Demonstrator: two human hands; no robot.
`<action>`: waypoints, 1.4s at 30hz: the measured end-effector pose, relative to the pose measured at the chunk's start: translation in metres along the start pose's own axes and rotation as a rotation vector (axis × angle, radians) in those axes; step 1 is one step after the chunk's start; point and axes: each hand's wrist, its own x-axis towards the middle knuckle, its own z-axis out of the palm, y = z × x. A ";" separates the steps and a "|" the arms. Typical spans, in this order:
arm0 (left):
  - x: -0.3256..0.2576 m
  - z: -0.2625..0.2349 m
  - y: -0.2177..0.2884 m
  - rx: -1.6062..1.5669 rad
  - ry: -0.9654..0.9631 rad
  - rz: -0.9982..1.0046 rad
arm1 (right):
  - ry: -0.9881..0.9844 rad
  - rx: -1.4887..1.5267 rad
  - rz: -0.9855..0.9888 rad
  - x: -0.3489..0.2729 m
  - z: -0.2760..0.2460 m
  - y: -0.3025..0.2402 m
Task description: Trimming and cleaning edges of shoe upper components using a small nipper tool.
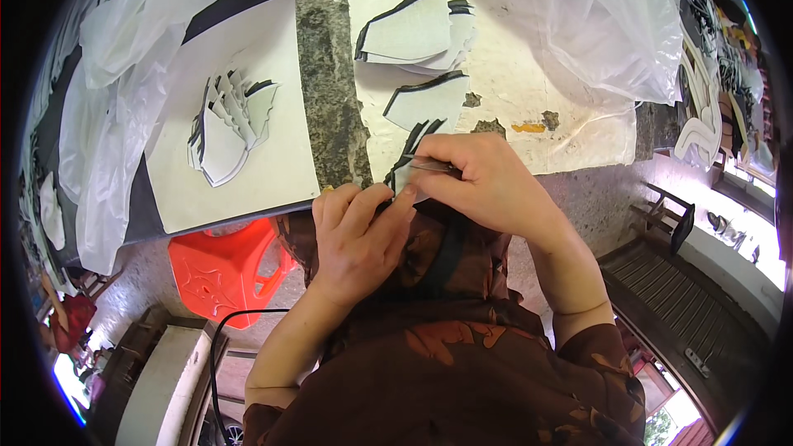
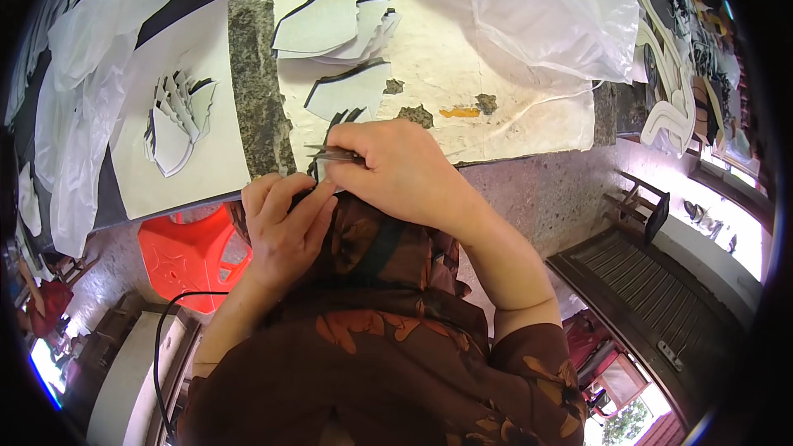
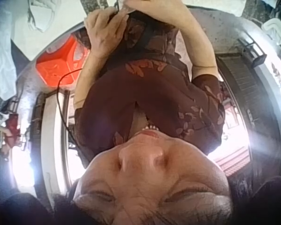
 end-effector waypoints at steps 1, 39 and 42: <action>0.000 0.000 0.000 -0.002 0.000 0.000 | -0.066 0.095 -0.001 0.000 -0.001 0.000; 0.006 0.004 0.003 0.096 -0.040 -0.037 | 0.045 -0.125 0.074 0.009 -0.027 0.011; 0.011 0.002 0.006 0.106 -0.031 -0.049 | 0.081 -0.192 -0.016 0.010 -0.023 0.018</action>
